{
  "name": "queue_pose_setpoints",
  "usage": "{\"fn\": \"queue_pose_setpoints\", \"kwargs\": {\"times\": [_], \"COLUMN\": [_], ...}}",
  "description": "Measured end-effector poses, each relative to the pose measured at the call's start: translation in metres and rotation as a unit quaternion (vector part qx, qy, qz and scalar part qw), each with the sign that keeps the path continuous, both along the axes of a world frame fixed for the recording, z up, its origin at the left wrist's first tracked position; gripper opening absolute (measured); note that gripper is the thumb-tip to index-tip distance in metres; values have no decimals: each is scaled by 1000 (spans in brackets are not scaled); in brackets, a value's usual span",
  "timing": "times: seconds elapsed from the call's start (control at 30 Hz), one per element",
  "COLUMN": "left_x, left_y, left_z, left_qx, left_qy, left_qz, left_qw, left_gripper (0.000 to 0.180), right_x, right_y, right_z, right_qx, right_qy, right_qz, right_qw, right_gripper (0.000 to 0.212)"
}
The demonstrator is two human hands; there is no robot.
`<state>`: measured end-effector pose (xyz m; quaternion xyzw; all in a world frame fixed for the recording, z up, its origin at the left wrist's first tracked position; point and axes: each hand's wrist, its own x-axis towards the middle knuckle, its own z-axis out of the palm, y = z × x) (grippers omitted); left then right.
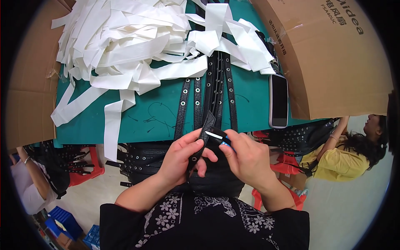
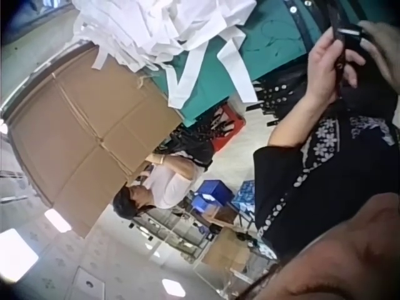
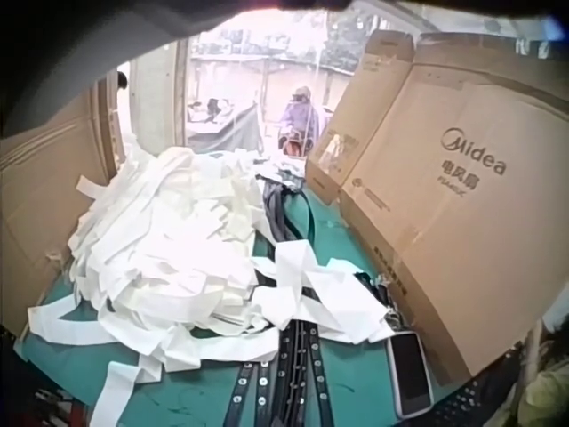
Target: Assembling or finishing leather belts by using a hand tool to manipulate small components at a factory workbench.
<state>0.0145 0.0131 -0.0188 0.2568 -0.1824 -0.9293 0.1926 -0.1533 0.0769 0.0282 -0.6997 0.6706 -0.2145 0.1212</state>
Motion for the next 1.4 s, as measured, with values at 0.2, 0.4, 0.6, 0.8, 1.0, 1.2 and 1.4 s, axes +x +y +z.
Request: {"fn": "queue_pose_setpoints", "kwargs": {"times": [0.2,0.4,0.6,0.8,1.0,1.2,1.4], "left_x": [-4,-4,-4,-2,-3,-8,-4], "left_y": [7,9,10,6,4,5,5], "left_z": [1,-3,-1,4,7,13,4], "left_qx": [-66,-87,-99,-12,20,-27,-36], "left_qy": [-31,-39,-50,-26,1,-46,-8], "left_qz": [24,38,32,7,10,-1,-5], "left_qw": [997,995,993,1000,1000,999,999], "left_gripper": [32,31,34,38,40,45,45], "right_x": [8,9,7,-3,-16,-14,-10], "right_y": [-3,-4,-5,-4,-8,-14,-15], "right_z": [-8,-10,-7,-4,3,4,-2], "right_qx": [-9,-22,-15,-21,-10,10,-4], "right_qy": [-3,16,42,-46,9,61,40], "right_qz": [-1,5,19,-58,-21,28,14], "right_qw": [1000,1000,999,997,1000,998,999], "right_gripper": [27,26,22,19,21,22,21]}}
